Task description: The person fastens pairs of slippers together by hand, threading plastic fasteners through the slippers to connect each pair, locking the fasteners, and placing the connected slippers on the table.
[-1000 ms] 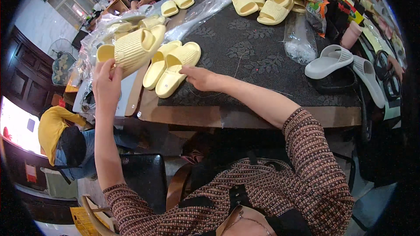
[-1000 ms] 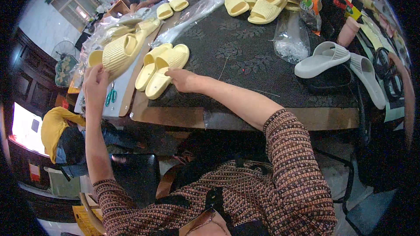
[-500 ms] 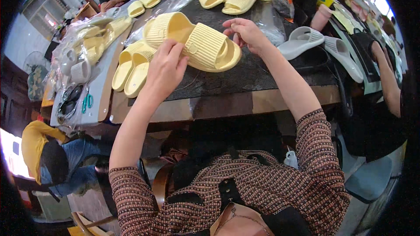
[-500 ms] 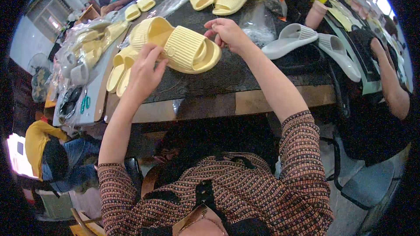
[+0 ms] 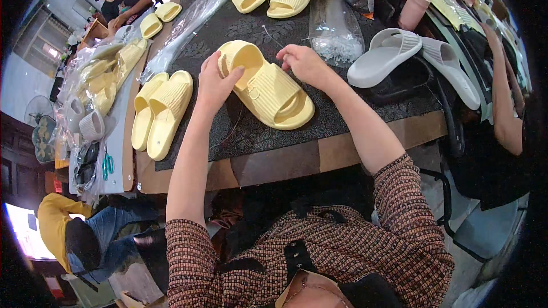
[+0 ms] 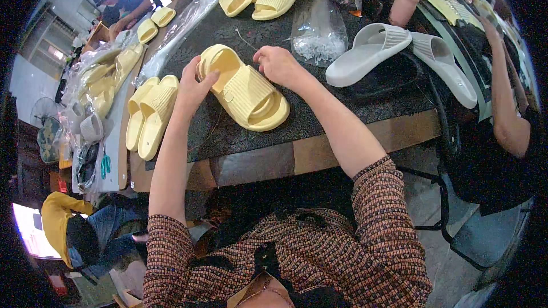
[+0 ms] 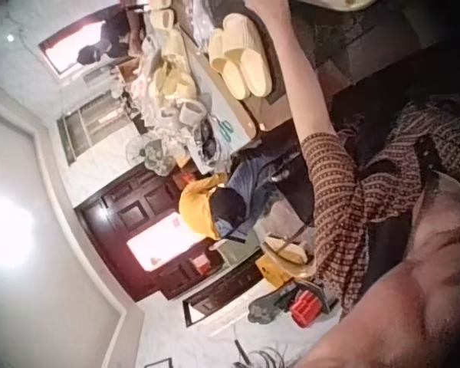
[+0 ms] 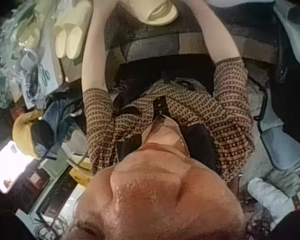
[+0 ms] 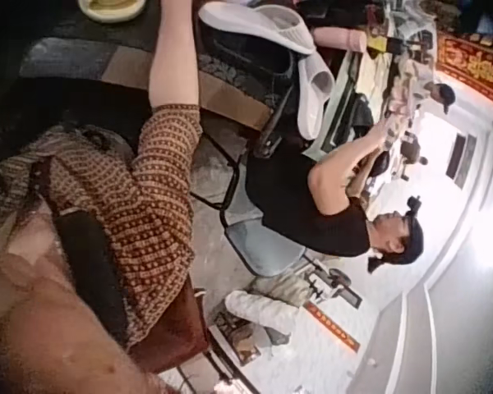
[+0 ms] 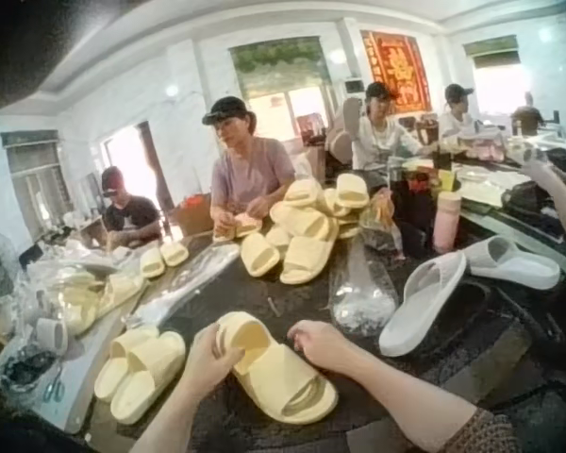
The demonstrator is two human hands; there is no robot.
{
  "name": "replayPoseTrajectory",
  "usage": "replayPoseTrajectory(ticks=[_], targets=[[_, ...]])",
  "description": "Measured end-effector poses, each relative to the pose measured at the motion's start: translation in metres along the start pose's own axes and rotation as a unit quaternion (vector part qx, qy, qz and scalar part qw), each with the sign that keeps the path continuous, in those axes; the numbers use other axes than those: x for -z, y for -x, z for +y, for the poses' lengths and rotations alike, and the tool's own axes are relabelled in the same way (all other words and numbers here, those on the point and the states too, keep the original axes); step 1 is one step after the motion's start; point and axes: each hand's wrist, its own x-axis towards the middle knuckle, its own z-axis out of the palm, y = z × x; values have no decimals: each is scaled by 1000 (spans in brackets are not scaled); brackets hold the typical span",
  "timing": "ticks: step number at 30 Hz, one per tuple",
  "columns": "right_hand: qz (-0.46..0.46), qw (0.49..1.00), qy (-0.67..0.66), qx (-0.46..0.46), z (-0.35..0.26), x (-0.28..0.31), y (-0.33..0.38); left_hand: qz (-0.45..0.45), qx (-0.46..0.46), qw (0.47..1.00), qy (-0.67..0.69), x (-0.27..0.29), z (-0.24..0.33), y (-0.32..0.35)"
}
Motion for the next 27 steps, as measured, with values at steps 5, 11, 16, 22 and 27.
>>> replayPoseTrajectory(ticks=[5,11,16,22,27], targets=[[-42,998,6,-41,-1,12,11,-72,-26,993,-93,5,-15,-24],[-67,988,-128,-52,-13,15,14,79,-49,988,-124,45,-10,-39],[-82,968,-230,-62,-24,11,20,145,-52,982,-111,66,18,-32],[-89,952,-287,-53,-39,9,26,183,-108,964,-160,91,40,-15],[-13,972,-236,12,-40,40,35,328,-215,877,-277,173,39,-23]])
